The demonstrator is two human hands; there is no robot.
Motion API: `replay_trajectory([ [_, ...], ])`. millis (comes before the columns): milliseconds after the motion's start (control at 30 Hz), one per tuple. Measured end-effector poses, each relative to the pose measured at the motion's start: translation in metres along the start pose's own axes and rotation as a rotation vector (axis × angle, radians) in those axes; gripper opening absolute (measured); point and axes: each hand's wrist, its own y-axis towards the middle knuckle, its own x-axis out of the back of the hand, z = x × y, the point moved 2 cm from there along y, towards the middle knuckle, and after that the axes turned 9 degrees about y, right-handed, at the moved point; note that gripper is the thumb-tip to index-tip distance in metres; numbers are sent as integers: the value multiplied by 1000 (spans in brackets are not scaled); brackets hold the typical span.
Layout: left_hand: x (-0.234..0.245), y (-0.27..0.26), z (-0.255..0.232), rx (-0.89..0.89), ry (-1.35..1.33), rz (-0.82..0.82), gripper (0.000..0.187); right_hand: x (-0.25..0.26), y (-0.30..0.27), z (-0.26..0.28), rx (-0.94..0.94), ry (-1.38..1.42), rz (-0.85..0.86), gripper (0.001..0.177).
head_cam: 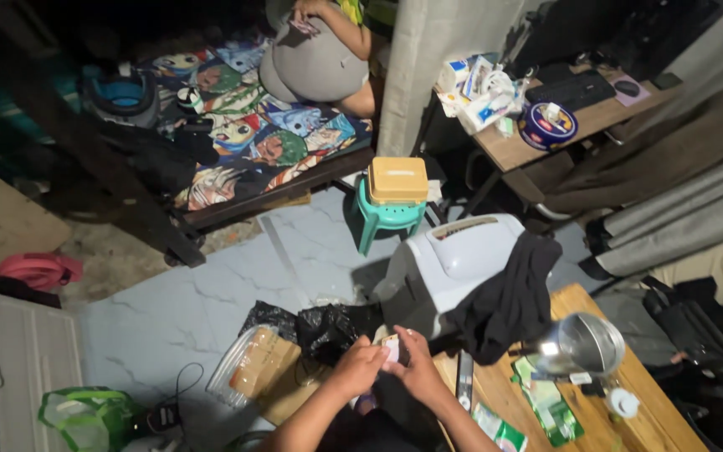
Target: Preparing a drink by opening sachets and pouring ingredients into a pot.
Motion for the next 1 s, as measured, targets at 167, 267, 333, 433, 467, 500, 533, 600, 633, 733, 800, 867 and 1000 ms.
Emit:
replay_trajectory([
  [167,-5,39,28,29,-51,54,38,11,33,21,-23,15,65,84],
  [267,-7,74,45,-156,-15,36,40,26,63,31,56,-39,46,79],
  [333,-9,77,42,-274,17,48,38,38,68,46,58,-52,54,76],
  [433,16,103,8,-466,146,-23,41,63,93,78,218,-97,16,74],
  [467,24,115,-5,-42,-436,166,52,71,96,89,358,-96,31,73],
  [500,26,120,-20,414,-1004,342,63,79,96,98,493,-97,46,73],
  [533,31,118,-34,427,-1006,351,63,85,94,103,479,-93,44,73],
  [600,46,135,-60,513,-913,442,51,100,109,117,460,-41,120,69],
  [633,44,141,-57,511,-913,451,51,106,111,121,455,-46,114,69],
  [733,33,162,-46,308,-879,475,44,121,116,132,476,16,65,79],
  [800,23,181,-30,101,-589,343,47,128,121,133,444,72,63,83],
  [867,41,194,-59,99,-566,402,43,137,129,133,318,119,15,80],
  [1000,54,236,-47,-60,-326,426,38,150,154,131,395,39,-98,77],
])
